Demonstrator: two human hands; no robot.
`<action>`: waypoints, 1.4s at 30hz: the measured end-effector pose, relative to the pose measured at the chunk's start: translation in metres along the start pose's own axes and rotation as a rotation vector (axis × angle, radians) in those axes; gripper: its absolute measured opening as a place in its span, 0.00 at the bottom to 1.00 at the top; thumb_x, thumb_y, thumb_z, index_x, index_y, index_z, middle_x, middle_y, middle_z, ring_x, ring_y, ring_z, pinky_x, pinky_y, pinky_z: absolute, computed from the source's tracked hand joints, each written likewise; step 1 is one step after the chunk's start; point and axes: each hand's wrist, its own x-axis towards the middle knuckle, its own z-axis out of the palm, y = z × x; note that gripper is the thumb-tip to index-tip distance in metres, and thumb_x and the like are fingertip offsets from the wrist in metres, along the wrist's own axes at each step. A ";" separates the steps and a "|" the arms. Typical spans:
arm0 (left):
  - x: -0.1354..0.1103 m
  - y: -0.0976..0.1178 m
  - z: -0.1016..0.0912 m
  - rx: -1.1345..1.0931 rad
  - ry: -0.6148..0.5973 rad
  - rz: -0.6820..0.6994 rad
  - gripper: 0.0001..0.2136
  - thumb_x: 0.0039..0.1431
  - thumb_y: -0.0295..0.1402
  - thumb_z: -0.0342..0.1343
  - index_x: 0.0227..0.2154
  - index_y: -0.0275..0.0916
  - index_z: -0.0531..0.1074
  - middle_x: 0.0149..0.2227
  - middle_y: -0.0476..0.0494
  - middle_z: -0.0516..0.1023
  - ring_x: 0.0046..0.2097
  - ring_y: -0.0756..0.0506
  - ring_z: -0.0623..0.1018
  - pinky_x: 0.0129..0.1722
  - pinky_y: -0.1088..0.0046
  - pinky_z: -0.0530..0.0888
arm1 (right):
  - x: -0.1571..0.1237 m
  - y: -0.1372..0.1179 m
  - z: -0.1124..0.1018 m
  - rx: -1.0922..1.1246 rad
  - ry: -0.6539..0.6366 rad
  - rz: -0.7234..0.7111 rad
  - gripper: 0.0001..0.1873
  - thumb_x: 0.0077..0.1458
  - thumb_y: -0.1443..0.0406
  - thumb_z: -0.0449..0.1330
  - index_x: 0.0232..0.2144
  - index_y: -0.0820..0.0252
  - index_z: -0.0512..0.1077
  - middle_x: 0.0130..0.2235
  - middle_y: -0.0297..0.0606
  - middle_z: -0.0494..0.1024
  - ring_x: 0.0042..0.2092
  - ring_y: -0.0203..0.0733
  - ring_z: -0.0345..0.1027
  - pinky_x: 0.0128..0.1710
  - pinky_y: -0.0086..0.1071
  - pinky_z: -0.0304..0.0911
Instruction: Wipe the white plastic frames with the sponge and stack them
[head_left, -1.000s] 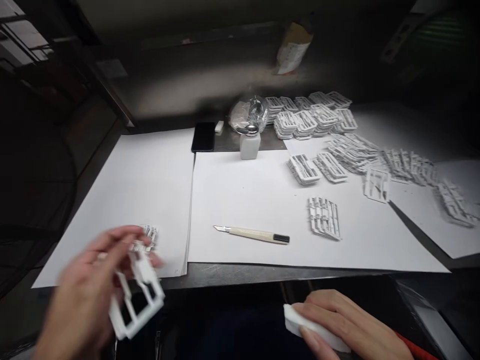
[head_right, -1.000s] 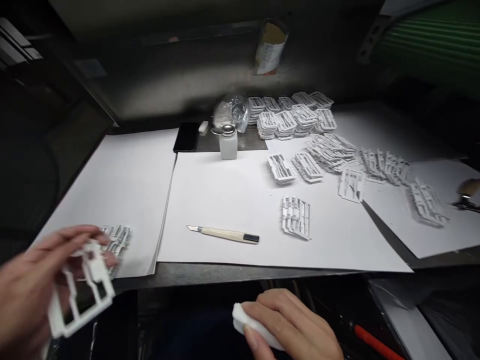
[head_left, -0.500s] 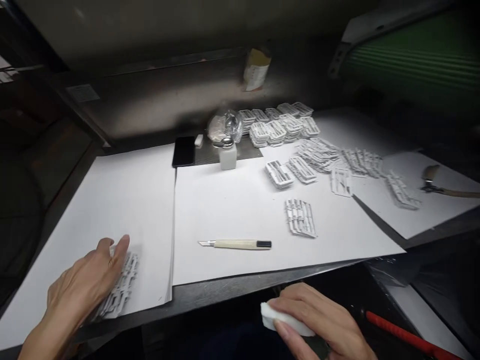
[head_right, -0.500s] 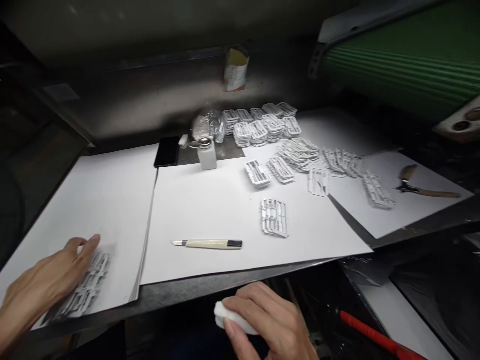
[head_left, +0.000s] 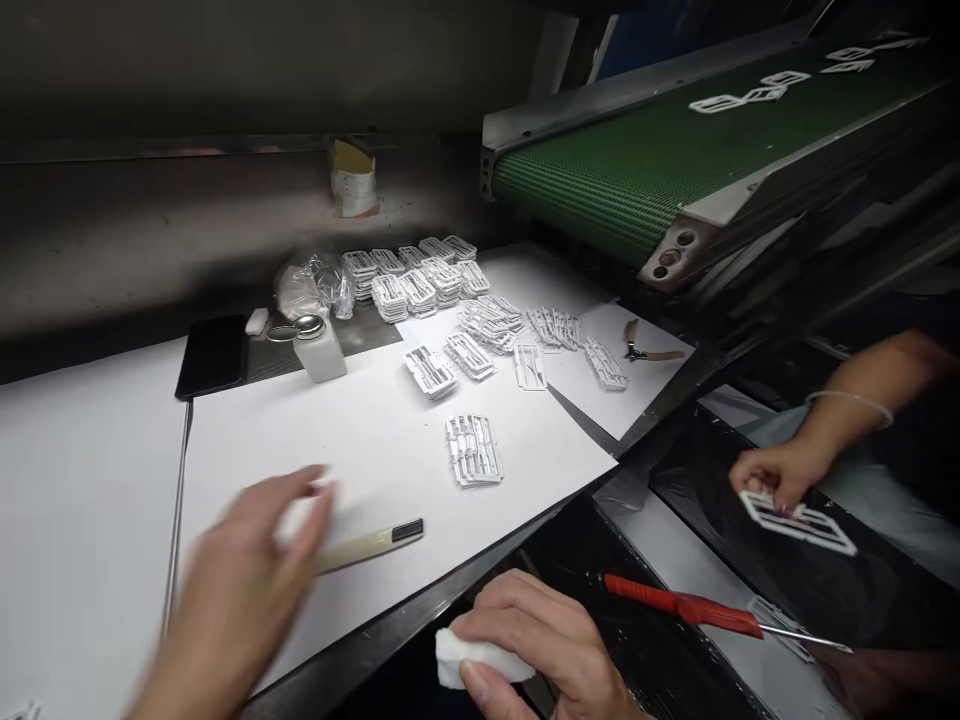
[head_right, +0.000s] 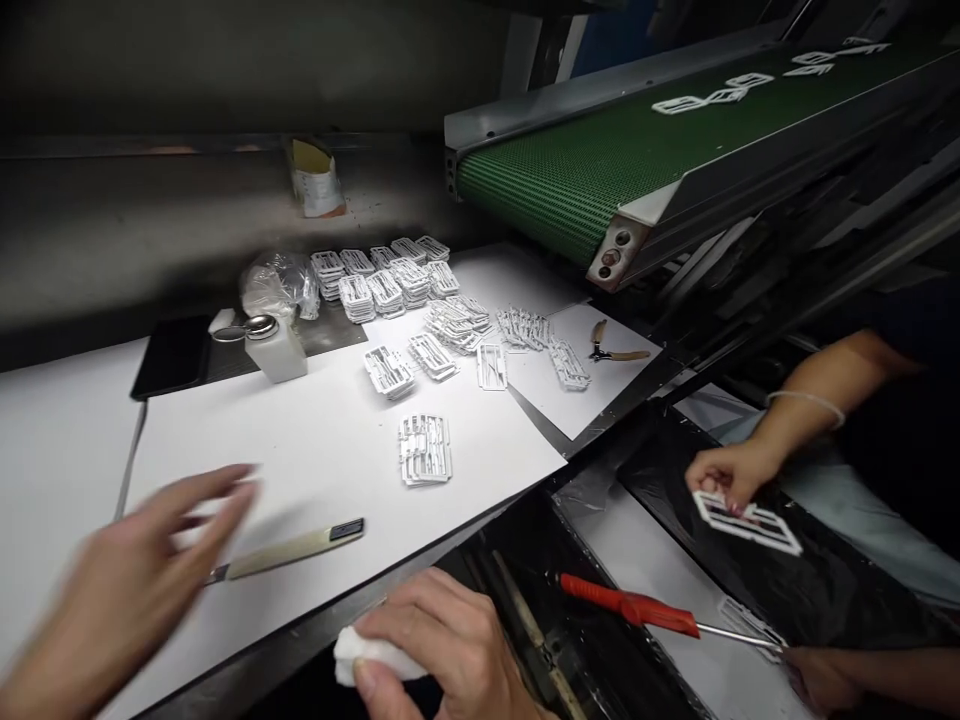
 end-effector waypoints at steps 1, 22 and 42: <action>0.007 0.021 0.029 0.116 -0.079 0.173 0.11 0.51 0.41 0.58 0.35 0.42 0.77 0.40 0.38 0.78 0.42 0.35 0.73 0.44 0.61 0.66 | -0.003 0.002 -0.003 -0.001 0.034 -0.016 0.12 0.53 0.72 0.59 0.42 0.60 0.73 0.32 0.39 0.75 0.32 0.42 0.70 0.31 0.33 0.68; -0.026 0.059 0.123 -0.614 -0.491 -0.113 0.13 0.52 0.41 0.58 0.39 0.40 0.69 0.28 0.46 0.76 0.28 0.45 0.78 0.26 0.71 0.73 | -0.031 0.028 -0.064 -0.059 0.373 0.248 0.09 0.57 0.70 0.59 0.40 0.54 0.75 0.38 0.37 0.77 0.40 0.43 0.72 0.35 0.29 0.69; -0.084 -0.006 0.039 -0.724 -0.593 -0.420 0.13 0.54 0.43 0.58 0.34 0.38 0.69 0.22 0.46 0.77 0.22 0.52 0.73 0.22 0.80 0.65 | 0.037 0.000 0.018 0.203 0.005 0.309 0.06 0.57 0.69 0.60 0.38 0.60 0.76 0.35 0.37 0.78 0.36 0.39 0.72 0.37 0.28 0.67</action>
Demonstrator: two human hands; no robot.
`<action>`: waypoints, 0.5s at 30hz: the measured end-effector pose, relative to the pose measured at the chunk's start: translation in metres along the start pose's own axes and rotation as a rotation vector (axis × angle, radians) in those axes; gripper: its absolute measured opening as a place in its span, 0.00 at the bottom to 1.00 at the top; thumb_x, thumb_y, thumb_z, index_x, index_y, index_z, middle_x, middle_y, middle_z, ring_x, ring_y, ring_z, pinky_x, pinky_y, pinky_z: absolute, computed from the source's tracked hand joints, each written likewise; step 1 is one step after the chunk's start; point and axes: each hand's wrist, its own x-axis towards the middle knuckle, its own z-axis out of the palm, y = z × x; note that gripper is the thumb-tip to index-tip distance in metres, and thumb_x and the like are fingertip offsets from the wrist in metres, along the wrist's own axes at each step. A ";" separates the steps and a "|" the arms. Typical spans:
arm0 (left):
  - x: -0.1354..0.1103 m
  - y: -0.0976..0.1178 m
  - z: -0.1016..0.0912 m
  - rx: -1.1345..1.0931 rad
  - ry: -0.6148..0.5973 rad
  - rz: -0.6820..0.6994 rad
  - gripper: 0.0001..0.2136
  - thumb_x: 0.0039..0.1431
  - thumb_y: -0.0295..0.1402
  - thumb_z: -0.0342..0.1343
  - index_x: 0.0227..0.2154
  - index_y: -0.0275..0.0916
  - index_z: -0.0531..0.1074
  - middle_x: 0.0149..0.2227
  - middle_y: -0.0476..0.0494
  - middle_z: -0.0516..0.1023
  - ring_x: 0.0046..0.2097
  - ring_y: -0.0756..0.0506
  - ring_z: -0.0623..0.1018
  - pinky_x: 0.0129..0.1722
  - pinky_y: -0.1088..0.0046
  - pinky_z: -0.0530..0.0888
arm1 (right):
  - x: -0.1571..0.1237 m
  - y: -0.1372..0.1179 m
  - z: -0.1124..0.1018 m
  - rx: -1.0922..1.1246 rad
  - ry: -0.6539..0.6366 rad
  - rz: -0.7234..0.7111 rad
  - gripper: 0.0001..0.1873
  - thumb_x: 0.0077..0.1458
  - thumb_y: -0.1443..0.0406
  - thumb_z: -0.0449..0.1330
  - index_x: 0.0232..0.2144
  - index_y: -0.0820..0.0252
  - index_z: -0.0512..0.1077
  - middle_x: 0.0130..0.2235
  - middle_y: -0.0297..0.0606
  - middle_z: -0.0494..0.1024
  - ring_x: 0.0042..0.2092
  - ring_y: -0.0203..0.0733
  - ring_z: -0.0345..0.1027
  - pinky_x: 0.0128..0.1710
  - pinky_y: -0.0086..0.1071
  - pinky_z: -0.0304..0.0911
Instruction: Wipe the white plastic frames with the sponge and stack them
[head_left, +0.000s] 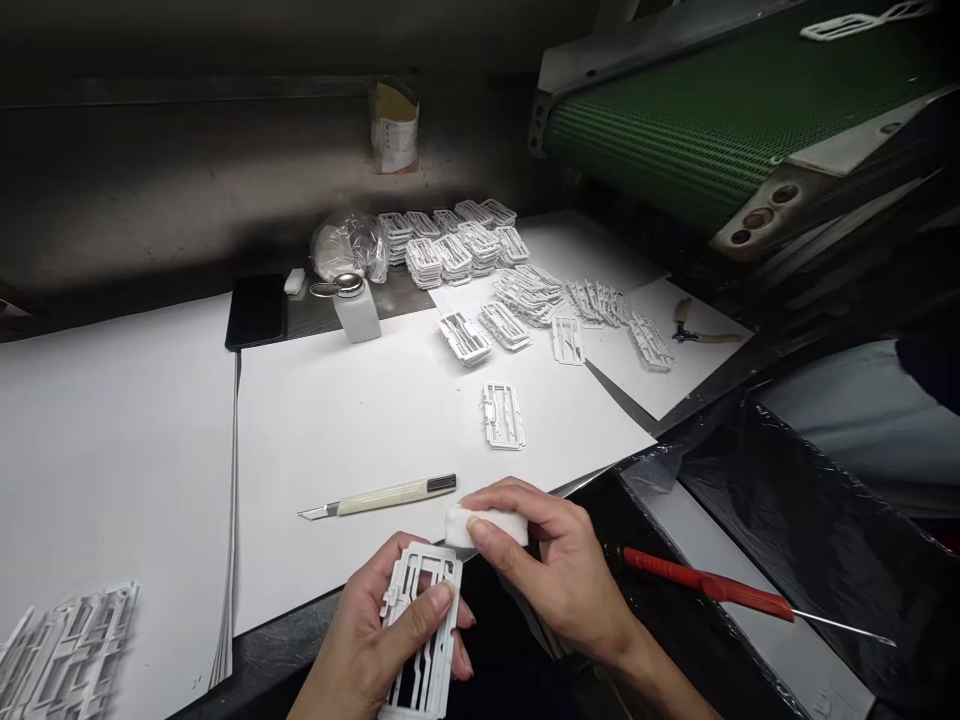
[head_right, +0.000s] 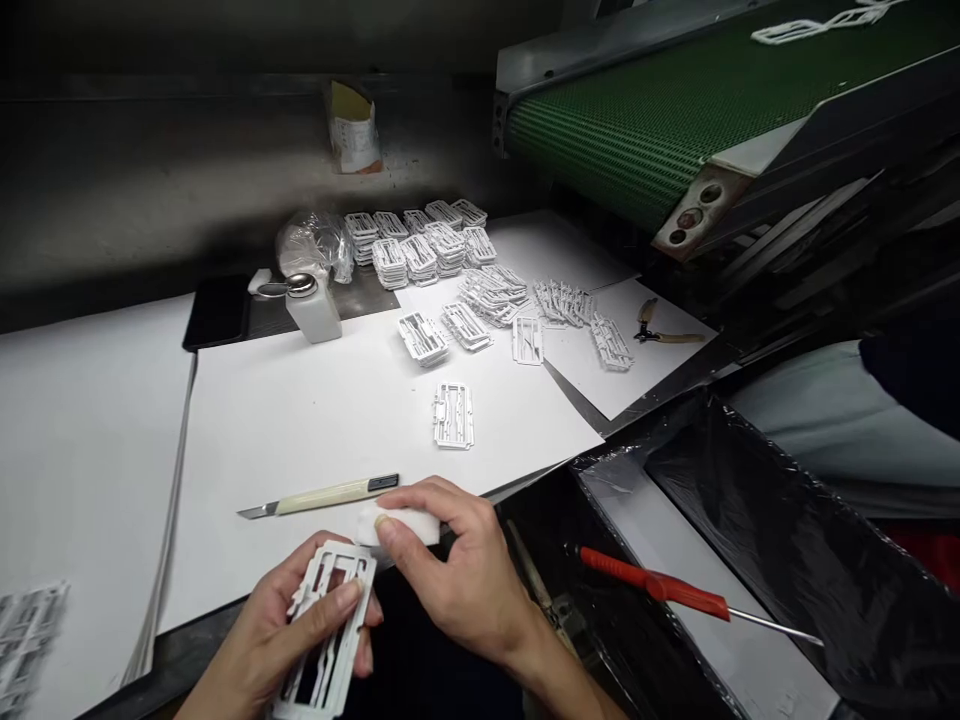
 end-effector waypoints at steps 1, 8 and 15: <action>-0.001 -0.002 0.000 -0.018 0.009 -0.007 0.13 0.54 0.43 0.58 0.34 0.38 0.69 0.23 0.46 0.77 0.22 0.52 0.73 0.21 0.81 0.65 | 0.002 -0.002 0.003 -0.007 -0.027 -0.017 0.07 0.57 0.69 0.60 0.38 0.61 0.76 0.35 0.38 0.78 0.36 0.39 0.72 0.37 0.29 0.67; -0.007 -0.009 -0.005 -0.092 -0.002 -0.028 0.11 0.54 0.41 0.59 0.31 0.38 0.69 0.25 0.48 0.76 0.22 0.52 0.74 0.22 0.80 0.65 | 0.001 -0.005 -0.008 -0.221 -0.197 -0.284 0.10 0.55 0.74 0.59 0.39 0.67 0.76 0.34 0.43 0.77 0.36 0.43 0.70 0.36 0.35 0.66; -0.007 -0.003 -0.002 -0.335 0.091 -0.211 0.22 0.59 0.49 0.46 0.42 0.36 0.73 0.25 0.44 0.77 0.22 0.47 0.74 0.24 0.74 0.68 | -0.007 -0.003 -0.021 -0.210 -0.123 -0.239 0.11 0.56 0.74 0.58 0.42 0.63 0.74 0.36 0.40 0.77 0.38 0.41 0.71 0.37 0.34 0.67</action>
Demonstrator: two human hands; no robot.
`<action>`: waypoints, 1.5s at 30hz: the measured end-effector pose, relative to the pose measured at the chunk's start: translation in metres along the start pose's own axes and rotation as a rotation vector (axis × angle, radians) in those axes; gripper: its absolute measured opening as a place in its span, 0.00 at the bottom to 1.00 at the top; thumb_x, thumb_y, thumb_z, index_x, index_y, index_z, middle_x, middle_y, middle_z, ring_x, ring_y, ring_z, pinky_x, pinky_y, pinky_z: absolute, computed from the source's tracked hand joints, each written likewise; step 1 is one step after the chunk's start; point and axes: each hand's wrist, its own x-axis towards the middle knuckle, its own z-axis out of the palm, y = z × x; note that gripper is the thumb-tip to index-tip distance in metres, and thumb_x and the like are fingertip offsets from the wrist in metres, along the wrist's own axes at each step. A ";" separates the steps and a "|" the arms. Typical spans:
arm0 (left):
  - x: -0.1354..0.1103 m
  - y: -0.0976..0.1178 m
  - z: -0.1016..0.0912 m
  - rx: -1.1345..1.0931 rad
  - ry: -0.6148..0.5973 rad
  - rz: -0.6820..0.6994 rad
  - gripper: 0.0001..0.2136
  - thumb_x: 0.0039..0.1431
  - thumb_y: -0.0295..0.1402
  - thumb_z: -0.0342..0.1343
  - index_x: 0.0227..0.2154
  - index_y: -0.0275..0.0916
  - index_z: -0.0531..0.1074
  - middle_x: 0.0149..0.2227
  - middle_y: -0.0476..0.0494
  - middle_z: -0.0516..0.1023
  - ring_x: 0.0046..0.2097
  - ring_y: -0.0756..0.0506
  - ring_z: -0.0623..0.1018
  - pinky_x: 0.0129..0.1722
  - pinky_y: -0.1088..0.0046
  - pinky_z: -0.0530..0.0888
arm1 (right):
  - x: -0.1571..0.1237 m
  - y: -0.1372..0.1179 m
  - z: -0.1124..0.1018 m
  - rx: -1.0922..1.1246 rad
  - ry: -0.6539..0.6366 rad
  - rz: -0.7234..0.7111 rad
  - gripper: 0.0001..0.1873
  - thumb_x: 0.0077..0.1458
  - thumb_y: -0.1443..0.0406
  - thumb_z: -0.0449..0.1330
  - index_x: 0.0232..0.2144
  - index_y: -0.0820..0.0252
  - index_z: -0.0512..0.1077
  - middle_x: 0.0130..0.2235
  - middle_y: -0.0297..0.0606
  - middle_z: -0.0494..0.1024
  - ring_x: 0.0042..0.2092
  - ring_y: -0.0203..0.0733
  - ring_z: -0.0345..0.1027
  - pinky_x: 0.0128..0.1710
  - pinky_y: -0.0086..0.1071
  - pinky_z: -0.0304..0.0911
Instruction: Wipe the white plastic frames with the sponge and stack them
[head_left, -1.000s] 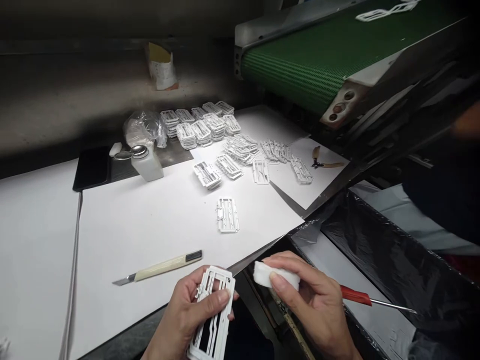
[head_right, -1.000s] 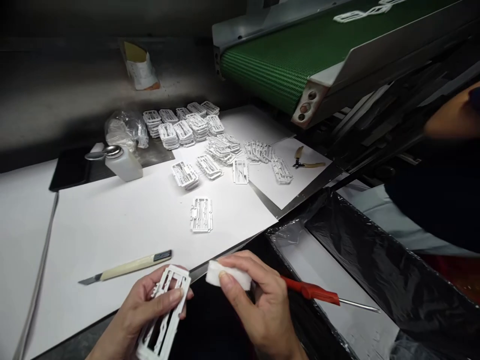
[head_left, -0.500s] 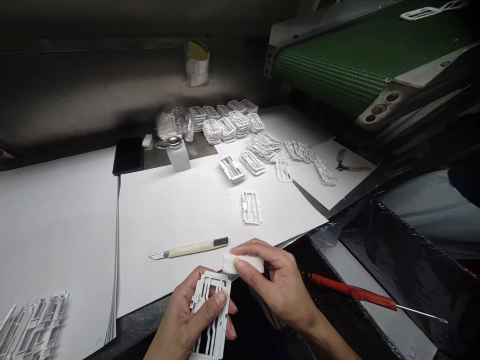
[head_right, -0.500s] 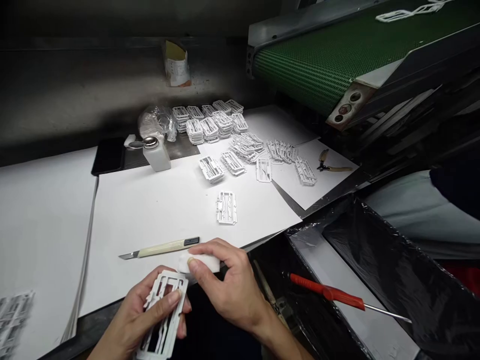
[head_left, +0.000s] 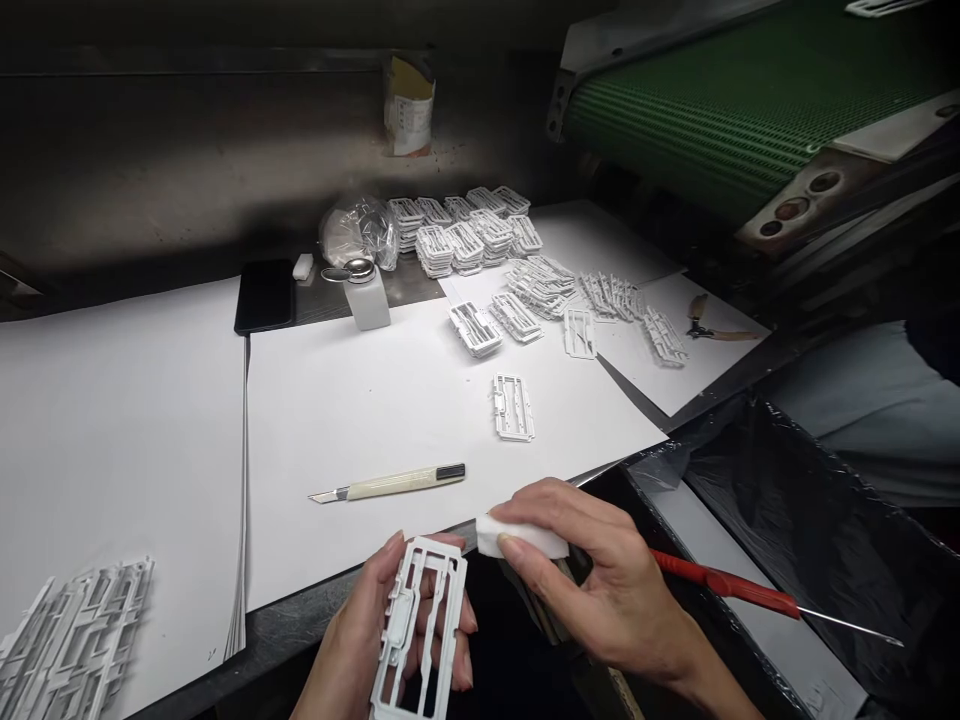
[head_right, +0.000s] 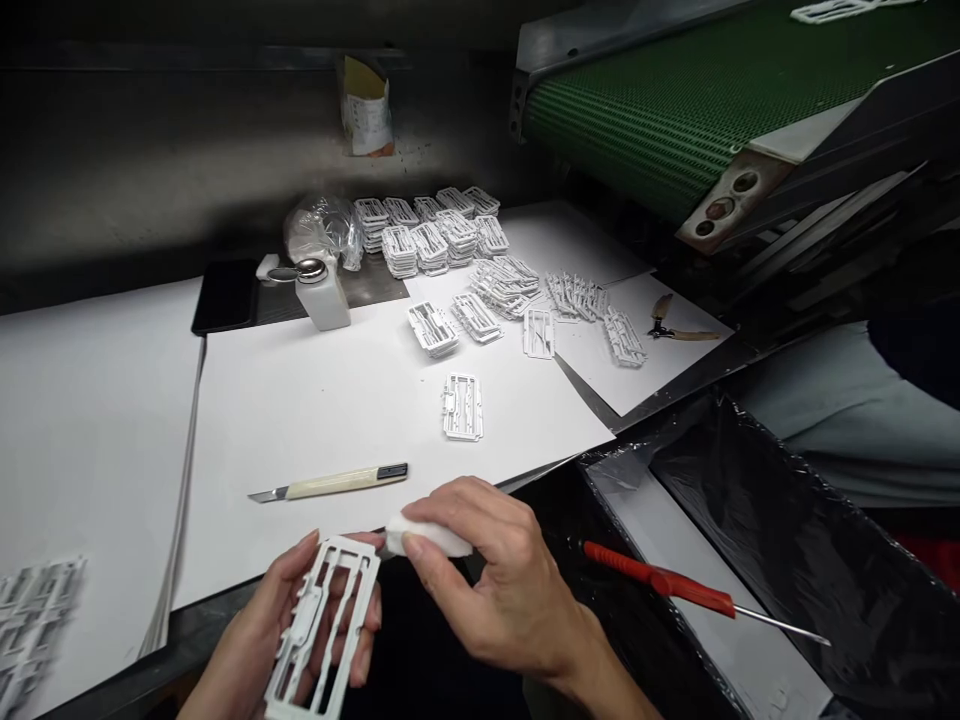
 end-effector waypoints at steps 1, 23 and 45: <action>0.000 0.000 0.002 -0.033 0.011 -0.033 0.20 0.59 0.48 0.48 0.38 0.35 0.74 0.25 0.44 0.77 0.22 0.48 0.74 0.25 0.74 0.69 | 0.001 -0.001 0.004 0.006 0.011 -0.006 0.11 0.56 0.74 0.58 0.42 0.63 0.74 0.36 0.41 0.77 0.38 0.41 0.71 0.37 0.34 0.67; 0.002 0.005 0.005 -0.276 0.316 0.035 0.14 0.58 0.38 0.54 0.35 0.31 0.78 0.31 0.37 0.81 0.31 0.45 0.79 0.35 0.71 0.77 | -0.038 -0.011 0.038 -0.009 -0.095 -0.217 0.12 0.55 0.73 0.60 0.43 0.66 0.73 0.32 0.44 0.75 0.32 0.43 0.68 0.29 0.34 0.67; -0.002 0.002 0.008 -0.429 0.296 0.087 0.12 0.59 0.32 0.53 0.43 0.35 0.75 0.35 0.43 0.82 0.35 0.46 0.80 0.37 0.73 0.77 | -0.004 -0.002 0.037 -0.161 0.021 -0.194 0.12 0.56 0.74 0.58 0.44 0.67 0.72 0.35 0.47 0.76 0.36 0.46 0.68 0.35 0.39 0.67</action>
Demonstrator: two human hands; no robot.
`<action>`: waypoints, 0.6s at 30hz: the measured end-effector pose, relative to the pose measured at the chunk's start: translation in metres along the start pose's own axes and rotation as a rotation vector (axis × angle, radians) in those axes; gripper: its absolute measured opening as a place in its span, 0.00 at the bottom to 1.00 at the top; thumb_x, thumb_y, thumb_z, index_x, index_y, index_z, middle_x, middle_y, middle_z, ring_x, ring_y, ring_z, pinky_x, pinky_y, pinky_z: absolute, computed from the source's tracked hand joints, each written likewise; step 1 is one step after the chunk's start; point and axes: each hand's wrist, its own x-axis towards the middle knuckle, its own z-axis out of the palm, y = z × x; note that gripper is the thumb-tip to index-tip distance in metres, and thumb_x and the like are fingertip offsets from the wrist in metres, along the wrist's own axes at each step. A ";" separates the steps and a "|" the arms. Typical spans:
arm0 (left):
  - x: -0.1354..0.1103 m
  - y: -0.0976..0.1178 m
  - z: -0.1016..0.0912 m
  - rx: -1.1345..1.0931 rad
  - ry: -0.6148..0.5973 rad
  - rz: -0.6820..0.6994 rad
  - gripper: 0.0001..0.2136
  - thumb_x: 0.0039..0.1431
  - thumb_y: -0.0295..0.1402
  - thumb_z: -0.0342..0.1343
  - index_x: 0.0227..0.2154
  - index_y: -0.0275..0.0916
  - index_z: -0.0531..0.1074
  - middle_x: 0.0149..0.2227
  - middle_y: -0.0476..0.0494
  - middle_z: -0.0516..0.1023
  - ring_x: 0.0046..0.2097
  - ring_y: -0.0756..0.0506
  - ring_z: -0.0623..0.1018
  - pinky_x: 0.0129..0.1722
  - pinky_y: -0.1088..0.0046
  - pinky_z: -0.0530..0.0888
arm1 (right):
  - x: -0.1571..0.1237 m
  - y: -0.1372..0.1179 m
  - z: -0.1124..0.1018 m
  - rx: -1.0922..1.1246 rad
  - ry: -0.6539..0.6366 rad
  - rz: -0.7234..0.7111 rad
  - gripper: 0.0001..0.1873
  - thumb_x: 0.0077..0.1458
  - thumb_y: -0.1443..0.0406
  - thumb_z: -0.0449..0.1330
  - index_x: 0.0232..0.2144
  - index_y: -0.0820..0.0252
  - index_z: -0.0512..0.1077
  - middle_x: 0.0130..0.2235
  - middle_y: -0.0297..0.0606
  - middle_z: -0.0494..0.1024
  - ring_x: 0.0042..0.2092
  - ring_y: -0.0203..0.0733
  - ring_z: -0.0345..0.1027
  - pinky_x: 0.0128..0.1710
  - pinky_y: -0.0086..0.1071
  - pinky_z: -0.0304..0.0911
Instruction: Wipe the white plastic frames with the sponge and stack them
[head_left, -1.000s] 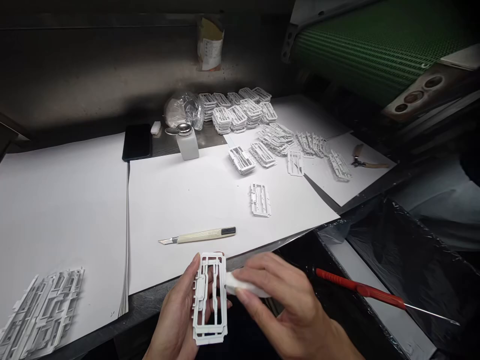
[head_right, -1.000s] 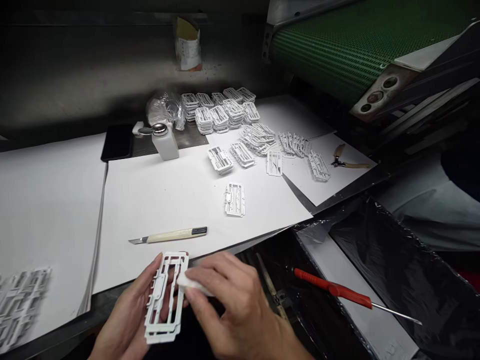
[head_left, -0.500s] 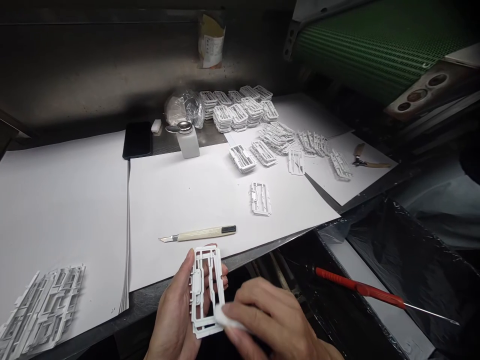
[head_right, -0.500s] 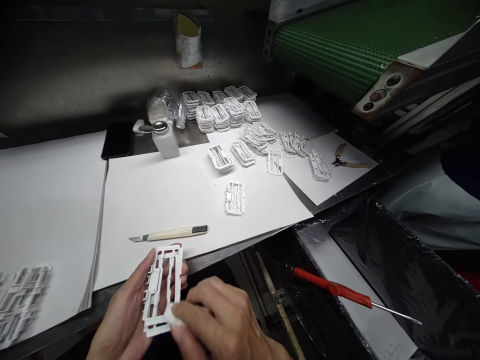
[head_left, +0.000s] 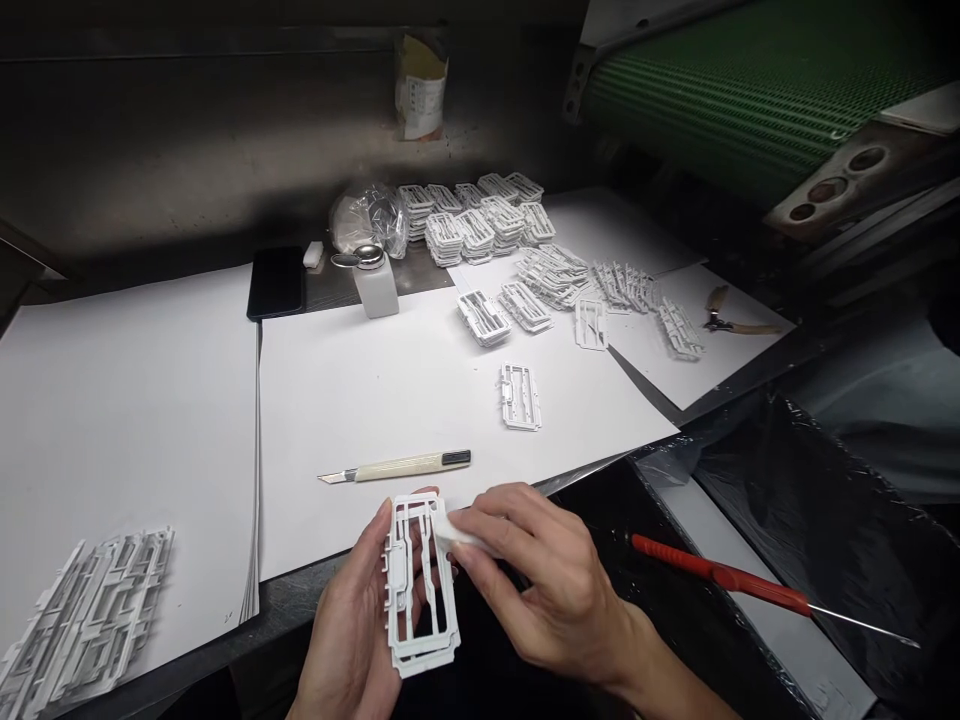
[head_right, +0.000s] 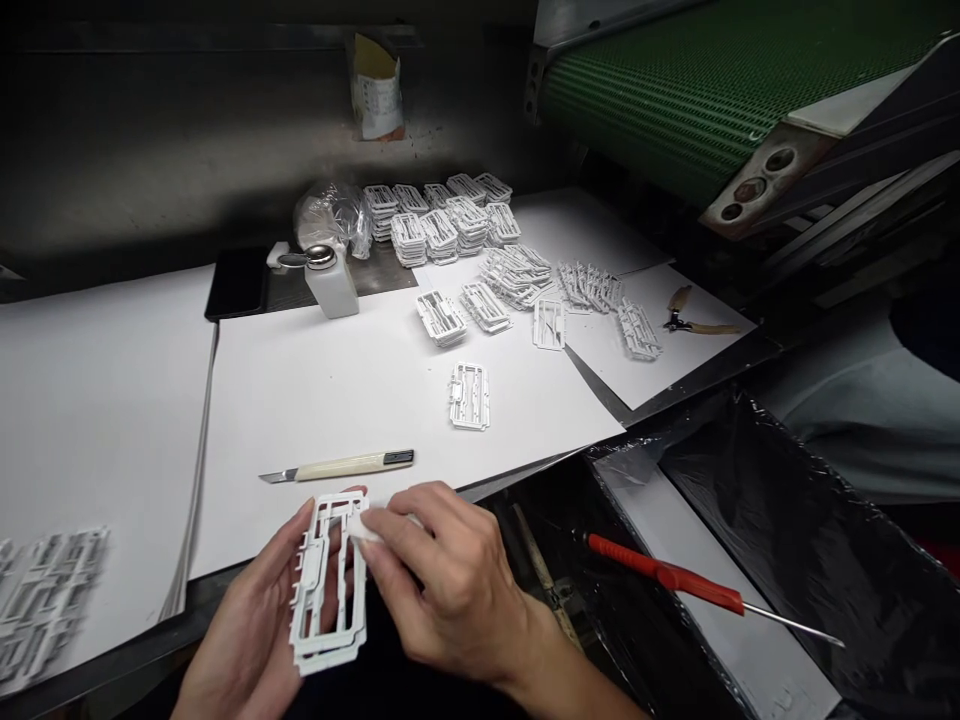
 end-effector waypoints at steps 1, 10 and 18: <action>0.001 0.000 -0.001 -0.001 0.004 -0.001 0.12 0.59 0.32 0.53 0.44 0.35 0.75 0.35 0.43 0.82 0.35 0.46 0.80 0.38 0.72 0.77 | 0.001 0.001 0.000 -0.005 -0.001 -0.009 0.12 0.56 0.74 0.58 0.44 0.68 0.72 0.36 0.47 0.76 0.36 0.46 0.68 0.35 0.39 0.67; 0.004 0.004 -0.002 0.051 -0.042 -0.028 0.16 0.59 0.35 0.53 0.47 0.33 0.74 0.34 0.36 0.82 0.35 0.43 0.80 0.36 0.69 0.77 | -0.009 -0.017 -0.021 0.209 -0.239 0.062 0.10 0.56 0.73 0.59 0.42 0.63 0.73 0.33 0.40 0.77 0.34 0.41 0.70 0.34 0.33 0.67; 0.002 0.003 -0.003 -0.009 -0.116 -0.036 0.18 0.60 0.34 0.52 0.53 0.40 0.70 0.32 0.42 0.82 0.35 0.45 0.81 0.36 0.71 0.77 | -0.001 -0.017 -0.013 0.199 -0.090 0.038 0.11 0.55 0.72 0.58 0.42 0.63 0.74 0.32 0.42 0.76 0.33 0.43 0.70 0.32 0.35 0.69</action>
